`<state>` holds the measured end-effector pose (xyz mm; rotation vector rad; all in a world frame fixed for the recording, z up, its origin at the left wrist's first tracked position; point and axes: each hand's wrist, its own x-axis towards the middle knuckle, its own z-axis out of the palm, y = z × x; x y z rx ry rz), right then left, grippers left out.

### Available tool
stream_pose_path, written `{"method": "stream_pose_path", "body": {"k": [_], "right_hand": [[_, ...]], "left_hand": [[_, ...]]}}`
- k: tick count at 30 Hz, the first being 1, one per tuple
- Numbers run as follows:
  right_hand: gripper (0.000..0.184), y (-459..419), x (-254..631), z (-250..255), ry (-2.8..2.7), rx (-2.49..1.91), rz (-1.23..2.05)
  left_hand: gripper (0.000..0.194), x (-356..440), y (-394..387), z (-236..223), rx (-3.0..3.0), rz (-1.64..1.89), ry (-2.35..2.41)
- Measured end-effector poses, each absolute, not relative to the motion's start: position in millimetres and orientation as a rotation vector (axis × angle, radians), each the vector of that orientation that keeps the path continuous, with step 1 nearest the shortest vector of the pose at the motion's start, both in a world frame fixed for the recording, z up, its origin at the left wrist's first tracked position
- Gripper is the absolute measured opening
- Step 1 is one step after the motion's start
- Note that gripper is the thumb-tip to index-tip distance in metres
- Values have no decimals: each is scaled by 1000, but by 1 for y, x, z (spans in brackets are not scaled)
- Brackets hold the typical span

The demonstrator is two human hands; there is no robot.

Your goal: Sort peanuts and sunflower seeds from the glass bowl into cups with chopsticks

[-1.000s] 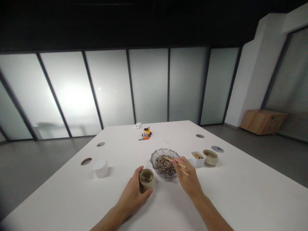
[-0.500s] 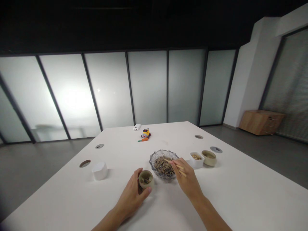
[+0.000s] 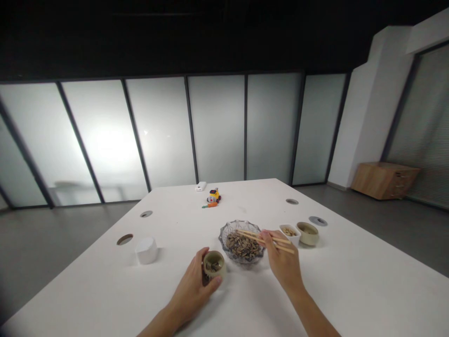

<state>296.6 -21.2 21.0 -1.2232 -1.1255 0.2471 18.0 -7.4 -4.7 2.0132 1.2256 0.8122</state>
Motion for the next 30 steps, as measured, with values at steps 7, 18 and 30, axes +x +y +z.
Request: {"method": "stream_pose_path", "body": {"k": [7,18,30], "right_hand": [[44,-24,296,33,-860,-971,663],[44,-27,291,31,-932,-1051,694],[54,-27,300,26,-1242,-1322,34]], "left_hand": [[79,18,-8,-2,1975,808,1222],[81,18,-8,-4,1965,804,1233],[81,18,-8,-3,1989,771,1264]]}}
